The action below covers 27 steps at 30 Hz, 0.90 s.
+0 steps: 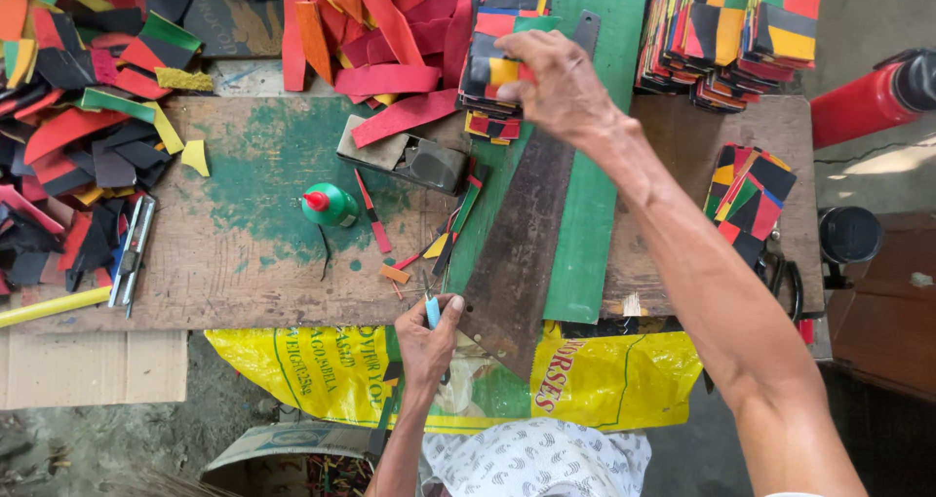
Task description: The person uses a utility knife and a metal ruler to cut a multicolored foam sheet into geometric shapes on a green cutting board. The person repeatedly aligns the ruler, cuts along its edge, and stacks the finished pieces.
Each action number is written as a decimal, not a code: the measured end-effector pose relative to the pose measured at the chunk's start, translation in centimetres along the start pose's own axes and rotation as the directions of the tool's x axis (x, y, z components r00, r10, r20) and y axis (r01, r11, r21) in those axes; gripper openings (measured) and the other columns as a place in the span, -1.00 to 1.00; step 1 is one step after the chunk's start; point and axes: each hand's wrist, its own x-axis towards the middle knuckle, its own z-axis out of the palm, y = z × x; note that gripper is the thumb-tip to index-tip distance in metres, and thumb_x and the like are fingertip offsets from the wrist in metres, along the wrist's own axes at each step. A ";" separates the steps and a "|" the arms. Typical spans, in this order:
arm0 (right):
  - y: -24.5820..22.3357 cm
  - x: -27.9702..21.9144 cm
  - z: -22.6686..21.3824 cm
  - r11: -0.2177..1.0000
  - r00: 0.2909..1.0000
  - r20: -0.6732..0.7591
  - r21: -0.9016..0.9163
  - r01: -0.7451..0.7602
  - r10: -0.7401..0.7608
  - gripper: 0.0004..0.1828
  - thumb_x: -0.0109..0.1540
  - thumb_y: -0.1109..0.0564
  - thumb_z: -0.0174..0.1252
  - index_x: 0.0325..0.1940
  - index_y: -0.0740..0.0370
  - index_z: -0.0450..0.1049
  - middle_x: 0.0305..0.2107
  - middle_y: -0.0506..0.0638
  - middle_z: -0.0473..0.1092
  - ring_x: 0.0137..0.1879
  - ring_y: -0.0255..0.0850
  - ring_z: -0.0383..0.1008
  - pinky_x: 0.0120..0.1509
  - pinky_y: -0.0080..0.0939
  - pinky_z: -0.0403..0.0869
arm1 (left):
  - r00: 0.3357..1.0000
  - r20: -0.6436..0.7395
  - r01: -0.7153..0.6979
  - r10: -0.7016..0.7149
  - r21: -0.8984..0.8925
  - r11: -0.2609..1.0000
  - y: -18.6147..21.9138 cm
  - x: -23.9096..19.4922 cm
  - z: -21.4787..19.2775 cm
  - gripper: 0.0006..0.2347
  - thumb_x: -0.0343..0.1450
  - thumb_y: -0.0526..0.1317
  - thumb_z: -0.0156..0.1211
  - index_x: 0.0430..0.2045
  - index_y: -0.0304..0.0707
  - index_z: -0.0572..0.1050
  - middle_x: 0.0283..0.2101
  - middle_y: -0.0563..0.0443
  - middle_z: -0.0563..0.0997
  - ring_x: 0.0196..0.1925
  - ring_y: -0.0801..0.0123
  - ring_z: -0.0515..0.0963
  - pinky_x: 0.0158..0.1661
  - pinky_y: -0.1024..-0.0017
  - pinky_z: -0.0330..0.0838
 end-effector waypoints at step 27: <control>-4.8 -12.7 -15.7 0.896 0.925 -0.254 -0.272 -0.350 0.284 -0.78 0.34 0.34 0.26 0.08 0.39 0.54 -0.23 0.03 0.44 -0.09 -0.21 0.46 0.01 -0.22 0.50 | 0.984 0.035 -0.178 0.175 0.082 0.981 1.3 -0.7 0.2 -0.79 0.38 -0.21 0.40 -0.32 -0.46 0.63 -0.48 0.20 0.59 -0.47 0.72 0.43 -0.46 0.62 0.35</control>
